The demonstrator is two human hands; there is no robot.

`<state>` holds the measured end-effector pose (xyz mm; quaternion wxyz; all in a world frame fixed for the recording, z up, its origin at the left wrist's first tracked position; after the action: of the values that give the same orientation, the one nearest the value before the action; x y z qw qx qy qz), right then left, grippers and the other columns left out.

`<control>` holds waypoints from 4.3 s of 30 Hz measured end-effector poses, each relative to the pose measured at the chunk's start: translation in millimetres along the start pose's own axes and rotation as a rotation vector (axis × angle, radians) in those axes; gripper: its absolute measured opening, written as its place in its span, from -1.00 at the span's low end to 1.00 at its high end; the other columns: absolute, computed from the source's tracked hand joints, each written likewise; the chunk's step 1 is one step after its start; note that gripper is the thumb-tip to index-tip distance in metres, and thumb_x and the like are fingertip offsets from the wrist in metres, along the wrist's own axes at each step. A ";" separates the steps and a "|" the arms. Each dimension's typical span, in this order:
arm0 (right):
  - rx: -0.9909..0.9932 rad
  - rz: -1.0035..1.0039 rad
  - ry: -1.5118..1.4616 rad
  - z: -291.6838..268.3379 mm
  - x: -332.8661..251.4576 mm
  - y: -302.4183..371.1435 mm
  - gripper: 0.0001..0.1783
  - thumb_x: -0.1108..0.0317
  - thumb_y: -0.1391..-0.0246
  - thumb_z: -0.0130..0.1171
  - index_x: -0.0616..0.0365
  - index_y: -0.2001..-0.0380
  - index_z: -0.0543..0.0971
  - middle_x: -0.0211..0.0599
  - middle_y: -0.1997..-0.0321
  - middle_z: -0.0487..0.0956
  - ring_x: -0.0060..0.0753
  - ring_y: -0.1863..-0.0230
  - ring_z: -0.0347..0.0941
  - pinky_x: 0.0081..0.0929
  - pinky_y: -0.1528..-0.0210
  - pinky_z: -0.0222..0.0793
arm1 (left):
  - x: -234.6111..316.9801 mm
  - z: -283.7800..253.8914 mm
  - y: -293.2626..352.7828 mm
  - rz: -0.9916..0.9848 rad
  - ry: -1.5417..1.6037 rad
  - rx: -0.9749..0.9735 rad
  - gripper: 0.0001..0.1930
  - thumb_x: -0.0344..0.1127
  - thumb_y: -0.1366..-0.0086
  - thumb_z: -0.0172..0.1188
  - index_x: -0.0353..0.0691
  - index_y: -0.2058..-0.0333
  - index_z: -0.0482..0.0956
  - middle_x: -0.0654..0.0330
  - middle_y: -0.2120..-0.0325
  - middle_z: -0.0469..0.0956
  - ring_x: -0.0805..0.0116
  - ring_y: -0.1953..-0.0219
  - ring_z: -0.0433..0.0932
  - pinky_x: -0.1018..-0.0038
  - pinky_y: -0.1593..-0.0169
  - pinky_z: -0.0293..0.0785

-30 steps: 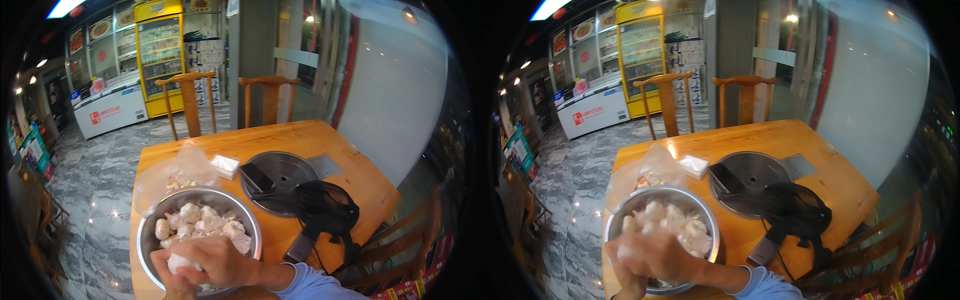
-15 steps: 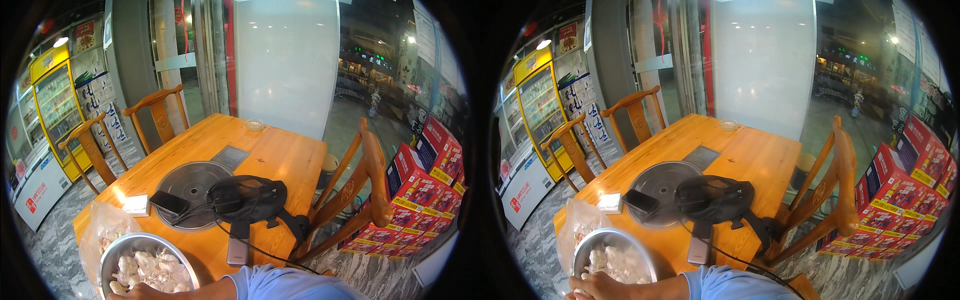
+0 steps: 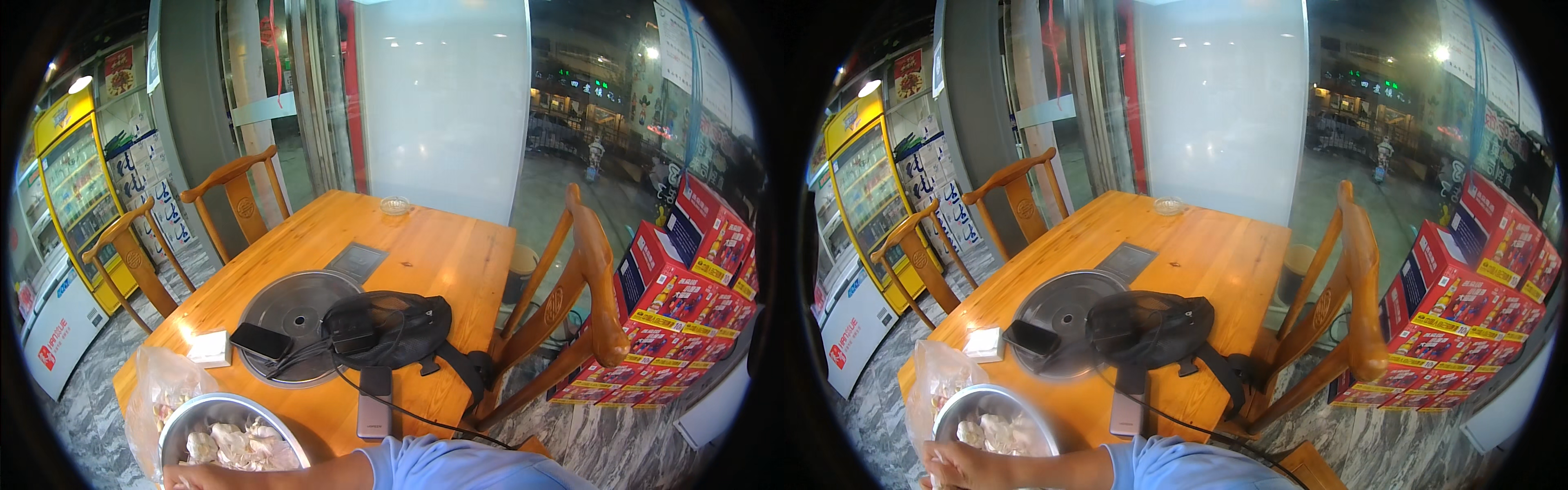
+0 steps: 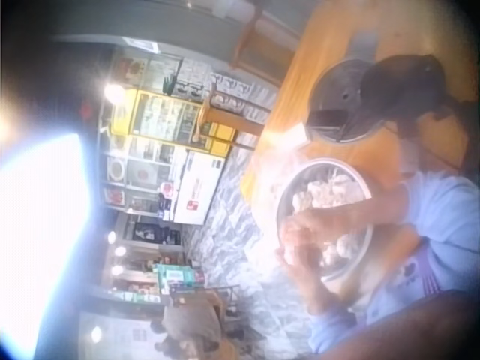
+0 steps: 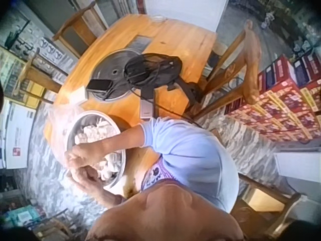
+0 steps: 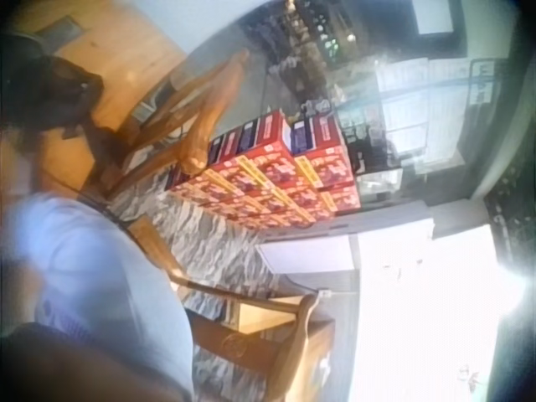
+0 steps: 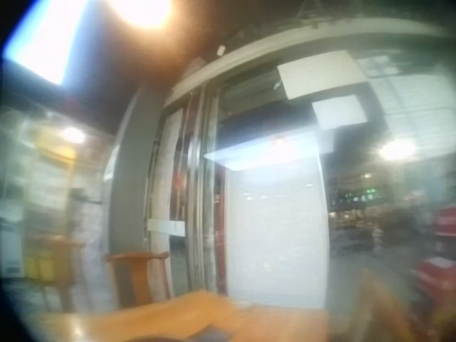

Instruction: The person peels garlic cloves by hand, separating the skins from the cloves and placing the peeled cloves into a metal bowl. The task is performed continuously at a table with a plastic bag of garlic and a bowl of unpeeled cloves nearby.

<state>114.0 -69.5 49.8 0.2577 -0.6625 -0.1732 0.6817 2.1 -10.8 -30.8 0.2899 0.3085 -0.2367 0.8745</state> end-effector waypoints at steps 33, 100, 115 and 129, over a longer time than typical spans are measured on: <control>0.015 -0.173 0.485 4.3 -27.0 11.4 -0.67 0.03 -0.03 0.07 0.06 0.31 0.48 -0.20 0.55 0.56 -0.08 0.54 0.50 -0.29 0.52 0.39 | 2.3 -8.6 -7.3 0.075 -0.447 0.307 -0.47 0.17 -0.24 -0.04 -0.20 0.09 0.37 0.38 0.64 0.28 0.64 0.73 0.16 0.71 0.71 0.06; 0.038 -0.420 0.899 39.4 -19.7 18.6 -0.78 0.24 0.19 0.20 0.10 0.61 0.39 -0.26 0.52 0.43 -0.22 0.51 0.39 -0.31 0.55 0.32 | 28.5 31.5 2.9 0.319 -0.775 0.197 -0.74 -0.32 -0.34 -0.10 -0.34 0.09 0.37 0.07 0.23 0.48 0.28 0.19 0.49 0.35 0.13 0.45; 0.201 0.041 0.767 -12.9 -5.9 -15.3 -0.85 0.29 -0.12 0.10 0.15 0.33 0.49 -0.20 0.50 0.52 -0.19 0.53 0.49 -0.39 0.49 0.38 | -30.0 -2.3 -6.8 -0.306 0.406 0.342 -0.71 -0.29 -0.35 -0.10 -0.34 0.05 0.33 0.10 0.29 0.43 0.39 0.42 0.37 0.52 0.39 0.34; 0.030 0.258 0.692 -6.3 22.5 -1.7 -0.80 0.25 -0.14 0.03 0.17 0.34 0.42 -0.12 0.61 0.51 -0.07 0.56 0.48 -0.34 0.50 0.36 | -14.4 21.2 -8.1 -0.175 0.018 0.247 -0.71 -0.14 -0.42 -0.18 -0.17 0.02 0.25 0.33 0.51 0.29 0.61 0.62 0.16 0.67 0.57 0.09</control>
<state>120.6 -55.7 32.0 0.2227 -0.8663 0.0192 0.4466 25.2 -22.8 -23.9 0.3269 0.3536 -0.0969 0.8710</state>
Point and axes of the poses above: each hand's wrist, its own y-axis away from the middle knuckle, its own z-axis out of the palm, x = y × z, the point moved 10 cm from there along -y, towards the middle knuckle
